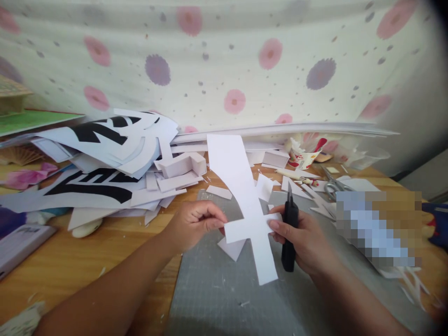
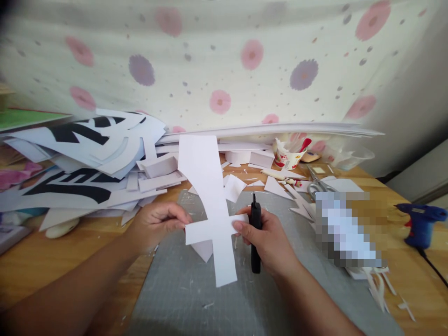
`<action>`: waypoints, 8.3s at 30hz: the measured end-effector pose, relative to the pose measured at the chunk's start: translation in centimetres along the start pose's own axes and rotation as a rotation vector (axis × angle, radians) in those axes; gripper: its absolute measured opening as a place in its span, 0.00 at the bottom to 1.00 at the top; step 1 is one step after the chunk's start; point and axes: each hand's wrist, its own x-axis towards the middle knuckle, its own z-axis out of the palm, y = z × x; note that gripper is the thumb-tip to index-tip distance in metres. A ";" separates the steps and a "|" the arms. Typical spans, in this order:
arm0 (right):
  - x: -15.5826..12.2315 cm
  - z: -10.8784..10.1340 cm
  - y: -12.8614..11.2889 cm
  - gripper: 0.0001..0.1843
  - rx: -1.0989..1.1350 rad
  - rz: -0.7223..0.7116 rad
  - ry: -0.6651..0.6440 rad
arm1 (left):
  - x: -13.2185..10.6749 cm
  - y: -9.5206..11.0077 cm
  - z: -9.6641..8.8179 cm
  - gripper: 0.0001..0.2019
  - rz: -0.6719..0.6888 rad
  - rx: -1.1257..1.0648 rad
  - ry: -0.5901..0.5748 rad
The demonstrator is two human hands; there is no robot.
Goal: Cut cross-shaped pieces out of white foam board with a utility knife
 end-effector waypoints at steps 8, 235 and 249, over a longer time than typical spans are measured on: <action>0.0 0.3 -0.3 0.23 0.020 0.001 0.025 | 0.3 0.4 0.1 0.06 0.258 0.336 0.079; -6.0 -9.5 -2.4 0.14 -0.855 0.076 0.131 | 3.6 -3.1 3.5 0.25 0.352 1.016 -0.478; -7.2 -10.5 1.7 0.33 -0.611 -0.346 0.302 | 3.1 -5.1 6.9 0.28 0.388 0.952 -0.649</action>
